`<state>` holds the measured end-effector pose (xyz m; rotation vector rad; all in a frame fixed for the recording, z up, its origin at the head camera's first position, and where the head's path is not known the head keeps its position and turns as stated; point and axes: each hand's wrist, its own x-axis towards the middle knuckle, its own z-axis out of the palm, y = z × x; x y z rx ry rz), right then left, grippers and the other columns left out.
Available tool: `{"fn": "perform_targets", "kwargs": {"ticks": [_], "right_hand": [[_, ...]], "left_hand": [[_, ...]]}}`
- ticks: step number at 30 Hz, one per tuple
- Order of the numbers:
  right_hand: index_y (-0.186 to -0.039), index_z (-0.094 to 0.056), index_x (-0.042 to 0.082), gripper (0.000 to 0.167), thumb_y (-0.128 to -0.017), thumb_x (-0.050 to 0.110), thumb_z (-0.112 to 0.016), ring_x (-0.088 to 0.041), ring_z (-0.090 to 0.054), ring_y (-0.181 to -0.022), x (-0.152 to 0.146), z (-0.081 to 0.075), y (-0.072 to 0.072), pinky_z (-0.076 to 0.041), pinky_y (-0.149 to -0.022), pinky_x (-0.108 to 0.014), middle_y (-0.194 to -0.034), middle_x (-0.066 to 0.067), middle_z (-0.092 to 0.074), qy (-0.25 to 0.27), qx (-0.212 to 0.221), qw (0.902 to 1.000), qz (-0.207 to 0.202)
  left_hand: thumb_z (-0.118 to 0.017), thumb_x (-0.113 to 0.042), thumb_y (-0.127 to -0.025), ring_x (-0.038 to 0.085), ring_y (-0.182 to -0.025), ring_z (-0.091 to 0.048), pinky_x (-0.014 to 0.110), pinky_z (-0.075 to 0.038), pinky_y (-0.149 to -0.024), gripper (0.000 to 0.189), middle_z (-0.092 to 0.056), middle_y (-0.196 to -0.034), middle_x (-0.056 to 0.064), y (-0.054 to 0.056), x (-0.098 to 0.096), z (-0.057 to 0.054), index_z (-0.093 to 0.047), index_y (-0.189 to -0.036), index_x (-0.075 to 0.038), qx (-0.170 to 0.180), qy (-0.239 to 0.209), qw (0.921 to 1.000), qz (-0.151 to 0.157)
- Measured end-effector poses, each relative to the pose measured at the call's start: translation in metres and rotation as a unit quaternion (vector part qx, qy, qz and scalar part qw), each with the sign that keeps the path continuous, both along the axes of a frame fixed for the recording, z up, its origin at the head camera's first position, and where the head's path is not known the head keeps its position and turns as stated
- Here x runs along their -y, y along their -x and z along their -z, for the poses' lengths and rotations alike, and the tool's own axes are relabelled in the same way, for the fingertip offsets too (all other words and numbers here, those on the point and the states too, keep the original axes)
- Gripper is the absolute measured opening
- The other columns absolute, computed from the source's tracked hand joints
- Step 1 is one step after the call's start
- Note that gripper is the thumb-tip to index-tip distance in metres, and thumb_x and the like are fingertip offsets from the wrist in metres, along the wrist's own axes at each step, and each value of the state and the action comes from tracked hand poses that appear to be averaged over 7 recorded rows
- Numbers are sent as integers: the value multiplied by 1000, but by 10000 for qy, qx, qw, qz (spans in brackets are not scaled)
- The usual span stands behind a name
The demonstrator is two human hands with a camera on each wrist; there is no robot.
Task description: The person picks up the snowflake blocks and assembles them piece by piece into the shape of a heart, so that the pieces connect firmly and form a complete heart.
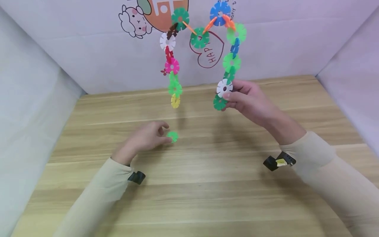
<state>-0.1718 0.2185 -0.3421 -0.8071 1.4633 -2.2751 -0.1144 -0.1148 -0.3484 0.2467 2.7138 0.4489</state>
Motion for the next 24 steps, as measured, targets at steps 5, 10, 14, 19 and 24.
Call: {"fn": "perform_targets", "kwargs": {"ticks": [5, 10, 14, 19, 24], "right_hand": [[-116, -65, -3, 25, -99, -8, -48, -22, -67, -86, -1, 2, -4, -57, -82, -33, -98, -10, -65, 41, -82, 10000, 5], [-118, -66, 1, 27, -100, -5, -46, -20, -67, -89, -3, 0, -8, -57, -85, -33, -100, -9, -65, 52, -75, 10000, 2], [-120, -62, -5, 26, -101, -4, -44, -21, -67, -90, -3, -2, -11, -57, -86, -34, -102, -9, -66, 187, -15, 9998, -49], [-121, -62, -3, 28, -101, -4, -42, -22, -65, -90, -1, -4, -15, -56, -86, -33, -107, -9, -66, 402, -11, 9992, -91], [-119, -63, -1, 29, -100, -5, -42, -21, -65, -86, 4, -7, -20, -56, -85, -32, -108, -8, -67, 511, -126, 9985, -118]], "left_hand": [[-80, -31, -88, 24, -93, -60, 43, -50, -81, 41, -64, -103, 7, 6, -5, 17, -65, -117, -7, -413, 470, 9976, 307], [-81, -28, -87, 20, -79, -54, 37, -46, -68, 30, -59, -88, 3, 7, -6, 21, -62, -100, -8, -534, 361, 9976, 242], [-78, -27, -90, 16, -65, -52, 31, -43, -57, 23, -61, -80, 1, 0, -16, 21, -62, -85, -11, -488, -516, 9975, 46], [-71, -21, -96, 17, -55, -55, 25, -44, -47, 12, -71, -87, 9, -17, -47, 6, -73, -96, -9, -403, -3041, 9510, -380], [-64, -13, -100, 20, -52, -51, 25, -41, -45, 13, -70, -85, 8, -27, -78, -18, -71, -103, -3, -819, -4486, 8900, 41]]}}
